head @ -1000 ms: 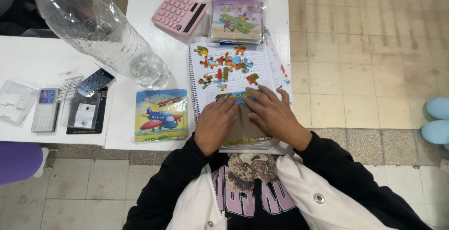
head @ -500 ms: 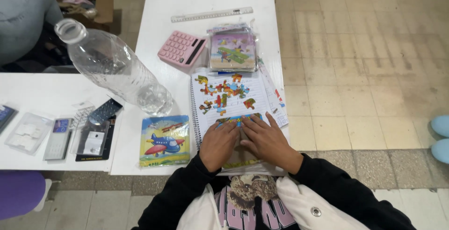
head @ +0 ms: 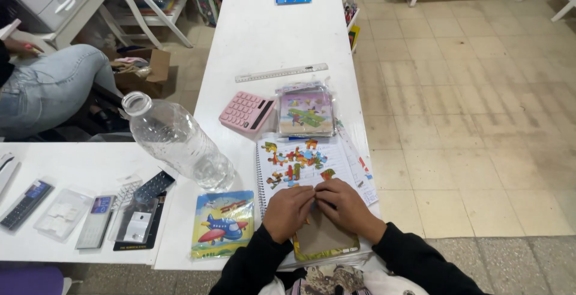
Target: Assembling a dinosaur-themed jigsaw puzzle on a retail counter.
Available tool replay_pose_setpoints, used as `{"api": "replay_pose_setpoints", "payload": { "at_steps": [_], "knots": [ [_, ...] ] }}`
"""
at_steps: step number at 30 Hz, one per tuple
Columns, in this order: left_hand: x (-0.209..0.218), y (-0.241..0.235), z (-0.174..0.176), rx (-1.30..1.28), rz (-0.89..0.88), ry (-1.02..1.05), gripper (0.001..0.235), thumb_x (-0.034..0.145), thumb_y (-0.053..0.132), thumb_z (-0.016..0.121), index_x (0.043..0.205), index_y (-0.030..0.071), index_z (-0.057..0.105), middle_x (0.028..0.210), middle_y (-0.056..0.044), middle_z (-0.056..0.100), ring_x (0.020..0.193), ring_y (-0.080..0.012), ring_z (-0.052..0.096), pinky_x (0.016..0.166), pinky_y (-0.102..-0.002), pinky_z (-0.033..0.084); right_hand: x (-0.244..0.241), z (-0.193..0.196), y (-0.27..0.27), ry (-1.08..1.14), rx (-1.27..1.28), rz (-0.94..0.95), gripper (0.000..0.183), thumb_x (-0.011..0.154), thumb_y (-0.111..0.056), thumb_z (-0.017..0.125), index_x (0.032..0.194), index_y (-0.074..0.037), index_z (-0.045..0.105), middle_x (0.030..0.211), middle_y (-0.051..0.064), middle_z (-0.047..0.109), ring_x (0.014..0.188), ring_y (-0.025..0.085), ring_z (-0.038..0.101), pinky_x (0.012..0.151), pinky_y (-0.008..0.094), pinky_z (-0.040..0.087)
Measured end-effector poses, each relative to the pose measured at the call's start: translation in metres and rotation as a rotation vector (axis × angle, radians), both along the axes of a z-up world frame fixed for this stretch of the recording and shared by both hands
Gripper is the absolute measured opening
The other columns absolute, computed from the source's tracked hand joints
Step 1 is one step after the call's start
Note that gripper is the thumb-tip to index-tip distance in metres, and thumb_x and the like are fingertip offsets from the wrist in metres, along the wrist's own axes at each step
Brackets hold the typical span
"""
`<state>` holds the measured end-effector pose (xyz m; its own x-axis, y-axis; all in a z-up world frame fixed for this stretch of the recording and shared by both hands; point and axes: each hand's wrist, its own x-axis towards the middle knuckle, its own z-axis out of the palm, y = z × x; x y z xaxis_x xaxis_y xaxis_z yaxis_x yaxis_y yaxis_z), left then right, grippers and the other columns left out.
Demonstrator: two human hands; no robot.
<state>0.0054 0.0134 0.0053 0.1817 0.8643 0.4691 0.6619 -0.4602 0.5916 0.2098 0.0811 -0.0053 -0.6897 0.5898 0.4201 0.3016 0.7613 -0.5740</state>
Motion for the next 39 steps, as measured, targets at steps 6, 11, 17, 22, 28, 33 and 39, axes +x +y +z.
{"api": "replay_pose_setpoints", "payload": {
  "at_steps": [6, 11, 17, 22, 28, 33, 39],
  "knots": [
    [0.001, 0.000, 0.010, -0.087, -0.012, -0.029, 0.020, 0.090, 0.013, 0.069, 0.108, 0.004, 0.073, 0.109, -0.012, 0.076, 0.092, -0.0339, 0.072, 0.079, -0.043, 0.057, -0.001, 0.001, 0.005, 0.009, -0.042, 0.012, 0.020, 0.079, -0.008, 0.077, 0.098, -0.002, 0.075, 0.109, 0.012, 0.070, 0.103, 0.032, 0.064, 0.090, 0.041, 0.051],
    [0.003, -0.004, 0.007, -0.110, -0.002, -0.047, 0.020, 0.091, 0.014, 0.070, 0.109, 0.004, 0.073, 0.107, -0.012, 0.076, 0.090, -0.0339, 0.071, 0.078, -0.043, 0.057, -0.002, 0.004, 0.002, -0.020, -0.053, -0.003, 0.020, 0.079, -0.008, 0.077, 0.099, -0.003, 0.075, 0.110, 0.011, 0.070, 0.104, 0.032, 0.064, 0.091, 0.041, 0.051],
    [0.002, 0.001, 0.002, -0.076, -0.007, -0.054, 0.018, 0.093, 0.014, 0.069, 0.108, 0.005, 0.073, 0.107, -0.010, 0.076, 0.091, -0.0327, 0.072, 0.078, -0.042, 0.057, -0.003, -0.001, 0.007, -0.005, -0.056, -0.016, 0.020, 0.079, -0.008, 0.077, 0.099, -0.003, 0.076, 0.110, 0.010, 0.071, 0.103, 0.031, 0.065, 0.089, 0.040, 0.053],
    [0.002, -0.004, 0.003, -0.091, 0.000, -0.062, 0.018, 0.092, 0.014, 0.069, 0.108, 0.006, 0.073, 0.106, -0.010, 0.076, 0.091, -0.0321, 0.072, 0.078, -0.042, 0.057, -0.003, 0.005, 0.003, -0.022, -0.055, -0.008, 0.020, 0.080, -0.008, 0.077, 0.099, -0.003, 0.076, 0.110, 0.010, 0.071, 0.103, 0.031, 0.065, 0.089, 0.040, 0.053],
    [0.002, 0.000, 0.002, -0.056, 0.022, -0.079, 0.018, 0.092, 0.011, 0.069, 0.109, 0.005, 0.073, 0.107, -0.011, 0.076, 0.094, -0.0325, 0.072, 0.080, -0.042, 0.057, -0.003, 0.001, 0.006, -0.008, -0.077, 0.000, 0.022, 0.078, -0.006, 0.076, 0.100, -0.003, 0.076, 0.108, 0.010, 0.070, 0.102, 0.031, 0.064, 0.089, 0.040, 0.053],
    [0.003, -0.004, 0.004, 0.022, 0.123, -0.178, 0.030, 0.094, 0.008, 0.069, 0.123, 0.004, 0.070, 0.121, -0.016, 0.073, 0.108, -0.0336, 0.072, 0.089, -0.041, 0.059, -0.003, 0.003, 0.005, 0.002, -0.095, -0.007, 0.018, 0.080, -0.006, 0.076, 0.098, -0.005, 0.078, 0.108, 0.009, 0.071, 0.102, 0.030, 0.065, 0.088, 0.039, 0.054],
    [-0.003, -0.009, 0.020, 0.131, 0.091, -0.194, 0.043, 0.094, 0.016, 0.072, 0.132, -0.001, 0.064, 0.133, -0.021, 0.067, 0.117, -0.0370, 0.070, 0.096, -0.041, 0.058, -0.003, 0.004, 0.005, -0.026, -0.068, -0.014, 0.022, 0.080, -0.009, 0.077, 0.101, -0.005, 0.077, 0.109, 0.009, 0.071, 0.102, 0.030, 0.065, 0.088, 0.039, 0.053]
  ]
}}
